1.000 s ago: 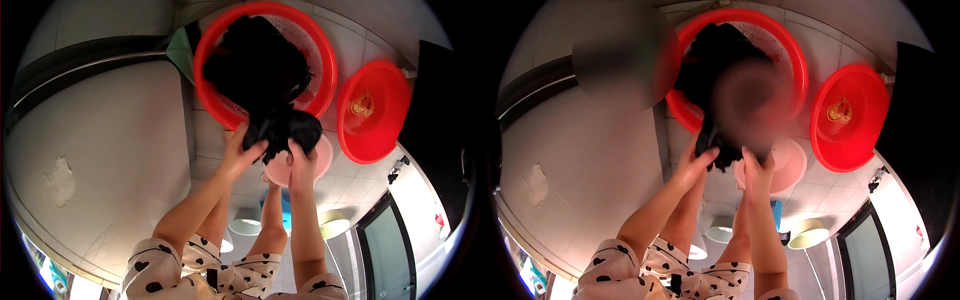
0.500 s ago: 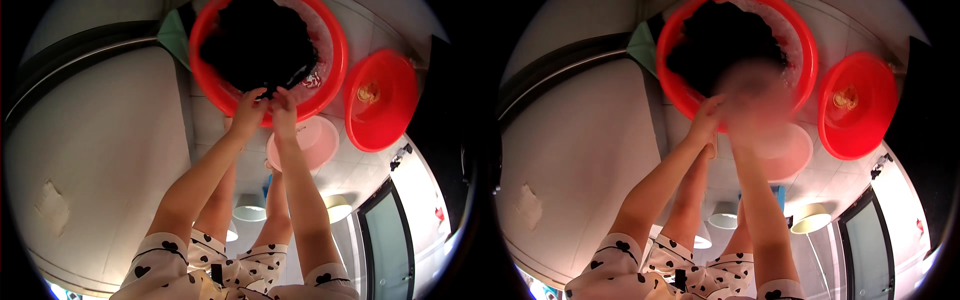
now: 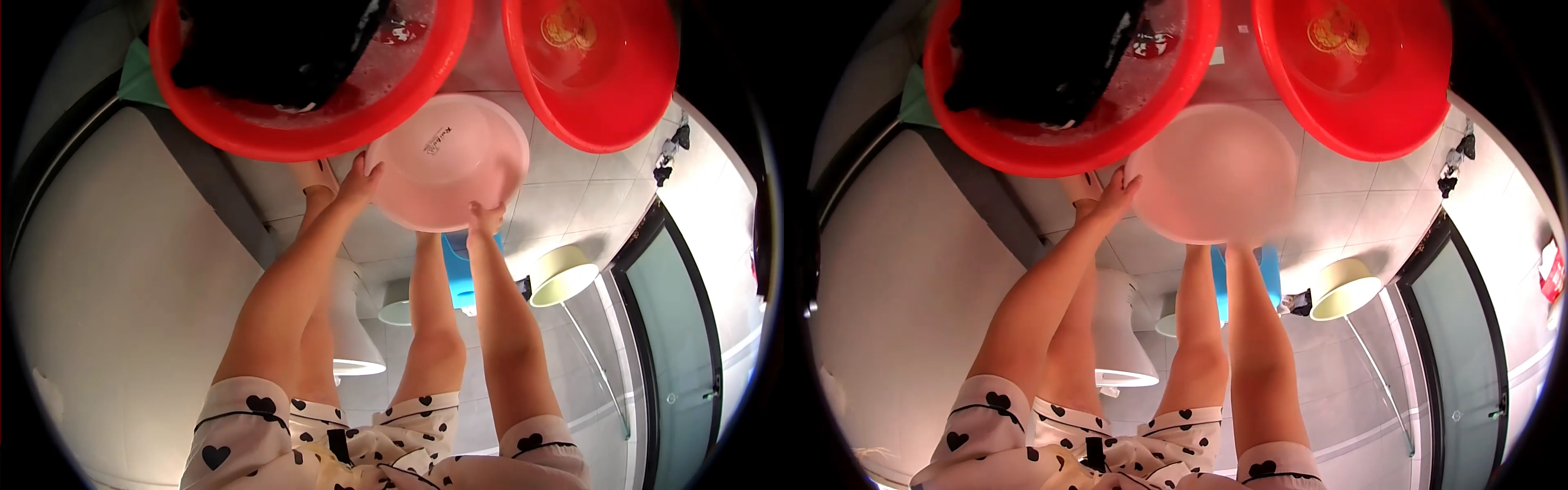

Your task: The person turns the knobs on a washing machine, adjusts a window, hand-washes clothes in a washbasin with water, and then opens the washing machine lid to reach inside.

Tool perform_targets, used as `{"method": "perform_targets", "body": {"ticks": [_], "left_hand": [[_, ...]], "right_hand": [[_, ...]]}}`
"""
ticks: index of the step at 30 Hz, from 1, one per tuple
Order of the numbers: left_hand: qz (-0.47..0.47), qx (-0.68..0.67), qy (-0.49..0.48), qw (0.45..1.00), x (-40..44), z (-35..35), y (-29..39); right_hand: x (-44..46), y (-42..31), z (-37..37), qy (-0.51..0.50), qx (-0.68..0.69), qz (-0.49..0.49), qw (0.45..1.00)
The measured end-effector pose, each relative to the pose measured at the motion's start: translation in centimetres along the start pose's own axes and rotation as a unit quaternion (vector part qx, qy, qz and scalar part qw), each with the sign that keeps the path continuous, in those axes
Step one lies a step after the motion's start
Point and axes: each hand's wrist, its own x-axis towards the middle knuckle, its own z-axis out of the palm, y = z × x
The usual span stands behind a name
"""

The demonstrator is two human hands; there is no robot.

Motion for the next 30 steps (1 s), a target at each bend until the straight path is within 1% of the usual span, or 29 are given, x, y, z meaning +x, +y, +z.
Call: {"method": "perform_targets", "body": {"ticks": [1, 2, 3, 5, 6, 8, 9, 10, 12, 13, 14, 17, 18, 21, 22, 25, 27, 29, 30], "left_hand": [[-0.03, 0.047, 0.001, 0.998, 0.5, 0.2, 0.1], [-0.06, 0.095, 0.003, 0.994, 1.0, 0.3, 0.2], [-0.089, 0.143, 0.008, 0.986, 1.2, 0.2, 0.4], [-0.088, 0.182, 0.009, 0.979, 1.1, -0.1, 0.9], [-0.091, 0.198, 0.006, 0.976, 1.0, -0.2, 1.1], [-0.085, 0.218, 0.011, 0.972, 0.3, -0.5, 2.4], [-0.092, 0.22, -0.006, 0.971, 0.1, -0.6, 2.9], [-0.1, 0.221, -0.022, 0.97, -0.1, -0.8, 3.2], [-0.109, 0.207, -0.035, 0.972, -1.2, -1.1, 3.2], [-0.106, 0.193, -0.032, 0.975, -1.8, -1.0, 2.9], [-0.102, 0.177, -0.031, 0.978, -2.6, -0.9, 2.6], [-0.144, 0.197, -0.035, 0.969, -5.8, -1.4, 4.0], [-0.055, 0.192, 0.022, 0.98, -8.4, -1.1, 7.2], [-0.022, 0.17, 0.068, 0.983, -12.4, -1.6, 10.2], [-0.035, 0.197, 0.055, 0.978, -13.6, -2.0, 11.4], [-0.036, -0.002, 0.026, 0.999, -16.1, -3.0, 10.9], [-0.096, -0.102, -0.029, 0.99, -16.7, -3.9, 9.0], [-0.118, -0.171, -0.069, 0.976, -18.2, -4.9, 8.8], [-0.111, -0.19, -0.081, 0.972, -19.1, -5.4, 9.1]], "right_hand": [[1.1, 0.1, -0.9, 0.016, 0.013, 0.026, 0.999], [2.2, 0.1, -1.7, 0.007, 0.029, 0.058, 0.998], [1.7, -1.4, -2.6, -0.025, 0.032, 0.099, 0.994], [0.7, -4.2, -4.1, -0.09, 0.035, 0.176, 0.98], [2.1, -2.5, -4.4, -0.117, 0.058, 0.153, 0.98], [3.4, -1.3, -6.0, -0.145, 0.057, 0.157, 0.975], [3.7, -1.0, -6.5, -0.158, 0.057, 0.156, 0.973], [3.7, -0.4, -6.9, -0.134, 0.084, 0.109, 0.981], [6.5, 4.0, -7.8, -0.139, 0.158, 0.034, 0.977], [5.4, 2.6, -8.6, -0.14, 0.195, -0.008, 0.971], [3.8, 1.8, -9.9, -0.104, 0.187, -0.045, 0.976], [-1.9, -2.8, -14.8, -0.129, 0.129, -0.117, 0.976], [-3.6, -3.9, -16.0, -0.138, 0.158, -0.118, 0.971], [-8.9, -7.3, -19.6, -0.141, 0.151, -0.161, 0.965], [-10.8, -8.5, -21.0, -0.144, 0.138, -0.158, 0.967], [-16.9, -12.8, -25.0, -0.146, 0.111, -0.154, 0.971], [-20.9, -15.5, -27.1, -0.143, 0.113, -0.156, 0.971], [-23.2, -16.4, -29.0, -0.14, 0.103, -0.182, 0.968], [-24.8, -17.6, -29.9, -0.136, 0.096, -0.196, 0.966]]}}
